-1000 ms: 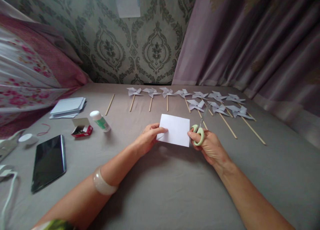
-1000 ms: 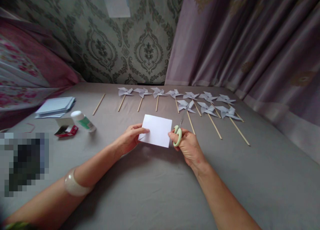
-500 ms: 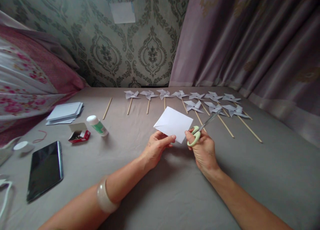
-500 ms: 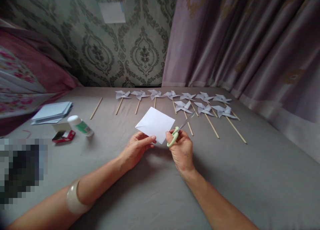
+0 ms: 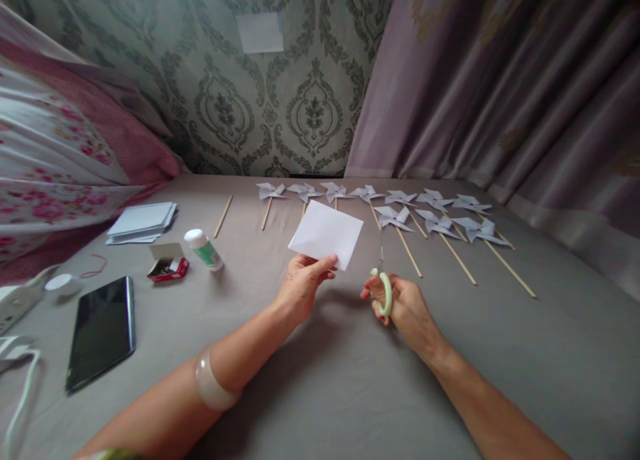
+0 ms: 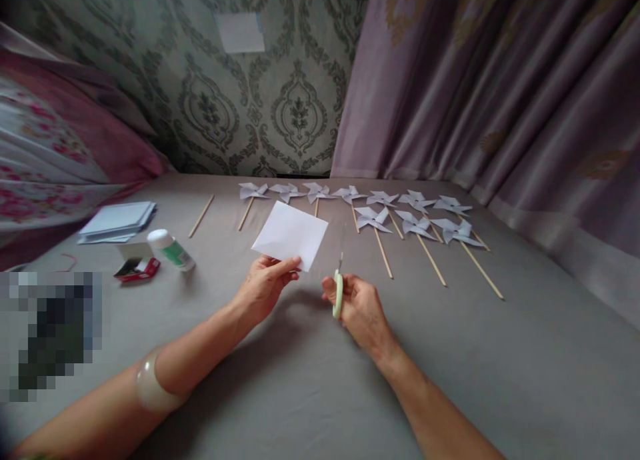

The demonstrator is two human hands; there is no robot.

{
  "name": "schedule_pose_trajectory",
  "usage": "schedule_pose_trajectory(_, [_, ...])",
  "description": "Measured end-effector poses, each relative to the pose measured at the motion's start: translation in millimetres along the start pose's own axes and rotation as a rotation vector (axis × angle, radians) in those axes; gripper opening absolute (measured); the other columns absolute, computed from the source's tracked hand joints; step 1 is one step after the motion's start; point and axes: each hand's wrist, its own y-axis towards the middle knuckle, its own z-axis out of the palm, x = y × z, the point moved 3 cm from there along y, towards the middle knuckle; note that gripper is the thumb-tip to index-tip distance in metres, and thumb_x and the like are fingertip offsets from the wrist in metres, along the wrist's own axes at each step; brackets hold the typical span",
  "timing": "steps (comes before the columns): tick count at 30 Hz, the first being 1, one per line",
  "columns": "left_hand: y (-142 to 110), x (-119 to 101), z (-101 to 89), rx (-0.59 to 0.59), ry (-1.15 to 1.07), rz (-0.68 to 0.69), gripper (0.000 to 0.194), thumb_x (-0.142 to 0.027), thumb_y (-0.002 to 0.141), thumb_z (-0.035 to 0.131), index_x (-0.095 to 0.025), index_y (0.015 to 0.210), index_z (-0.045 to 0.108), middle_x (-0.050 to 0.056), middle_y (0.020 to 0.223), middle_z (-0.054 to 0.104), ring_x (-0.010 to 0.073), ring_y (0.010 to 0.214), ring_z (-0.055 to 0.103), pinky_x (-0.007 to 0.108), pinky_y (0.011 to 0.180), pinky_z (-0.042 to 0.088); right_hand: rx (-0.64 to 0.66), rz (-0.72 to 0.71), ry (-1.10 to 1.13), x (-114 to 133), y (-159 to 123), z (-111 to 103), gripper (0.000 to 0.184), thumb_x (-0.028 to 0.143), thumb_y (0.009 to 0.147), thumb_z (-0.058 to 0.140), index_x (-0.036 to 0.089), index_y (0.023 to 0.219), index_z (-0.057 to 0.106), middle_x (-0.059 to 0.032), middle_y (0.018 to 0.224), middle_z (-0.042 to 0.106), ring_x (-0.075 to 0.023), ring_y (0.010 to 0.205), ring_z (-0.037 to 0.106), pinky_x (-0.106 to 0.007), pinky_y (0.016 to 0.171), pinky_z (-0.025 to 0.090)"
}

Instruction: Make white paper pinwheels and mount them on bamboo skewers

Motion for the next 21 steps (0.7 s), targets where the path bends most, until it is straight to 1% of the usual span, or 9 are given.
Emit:
schedule_pose_trajectory(3, [4.1, -9.2, -1.9, -0.053, -0.041, -0.004, 0.036, -0.021, 0.049, 0.085, -0.012, 0.078, 0.066, 0.002, 0.072, 0.067, 0.0094, 0.061, 0.059, 0.021, 0.055, 0.043, 0.187, 0.063, -0.069, -0.4, -6.6, 6.5, 0.063, 0.075, 0.066, 0.057, 0.013, 0.078, 0.061, -0.0038, 0.063, 0.061, -0.0075, 0.043, 0.041, -0.022, 0.039, 0.030])
schedule_pose_trajectory(5, [4.5, -13.0, -1.8, -0.077, -0.052, -0.005, 0.035, -0.020, 0.048, 0.085, -0.012, 0.076, 0.065, 0.002, 0.071, 0.066, 0.0098, 0.061, 0.060, 0.021, 0.055, 0.044, 0.268, 0.080, -0.121, -0.5, -9.9, 10.3, 0.066, 0.076, 0.067, 0.055, 0.012, 0.076, 0.064, -0.0057, 0.066, 0.063, -0.0073, 0.044, 0.042, -0.022, 0.040, 0.029])
schedule_pose_trajectory(7, [3.8, -14.6, -1.0, -0.084, -0.061, -0.003, 0.034, -0.019, 0.049, 0.084, -0.012, 0.076, 0.064, 0.002, 0.071, 0.066, 0.0100, 0.061, 0.060, 0.021, 0.055, 0.044, 0.318, 0.093, -0.166, -1.4, -11.2, 12.4, 0.066, 0.076, 0.068, 0.053, 0.012, 0.071, 0.064, -0.0070, 0.068, 0.064, -0.0068, 0.044, 0.041, -0.022, 0.041, 0.028])
schedule_pose_trajectory(12, [0.1, -13.1, 1.9, -0.068, -0.052, -0.030, 0.030, -0.017, 0.052, 0.083, -0.012, 0.076, 0.066, 0.003, 0.072, 0.068, 0.0099, 0.060, 0.061, 0.020, 0.054, 0.045, 0.343, 0.120, -0.245, -5.8, -10.0, 11.3, 0.062, 0.074, 0.070, 0.054, 0.012, 0.065, 0.061, -0.0063, 0.062, 0.063, -0.0072, 0.046, 0.041, -0.022, 0.045, 0.030])
schedule_pose_trajectory(16, [-2.7, -11.5, 4.7, -0.037, -0.040, -0.057, 0.026, -0.018, 0.053, 0.082, -0.011, 0.074, 0.067, 0.004, 0.072, 0.068, 0.0109, 0.060, 0.062, 0.020, 0.056, 0.047, 0.358, 0.115, -0.222, -5.3, -10.8, 12.6, 0.058, 0.070, 0.071, 0.056, 0.013, 0.065, 0.061, -0.0057, 0.061, 0.063, -0.0089, 0.049, 0.044, -0.024, 0.048, 0.033])
schedule_pose_trajectory(21, [-3.9, -11.2, 5.5, -0.031, -0.030, -0.066, 0.026, -0.018, 0.054, 0.082, -0.011, 0.075, 0.068, 0.004, 0.072, 0.069, 0.0113, 0.060, 0.063, 0.021, 0.057, 0.049, 0.367, 0.123, -0.220, -3.1, -11.7, 13.8, 0.059, 0.072, 0.068, 0.057, 0.013, 0.065, 0.060, -0.0056, 0.061, 0.062, -0.0096, 0.050, 0.047, -0.024, 0.049, 0.035])
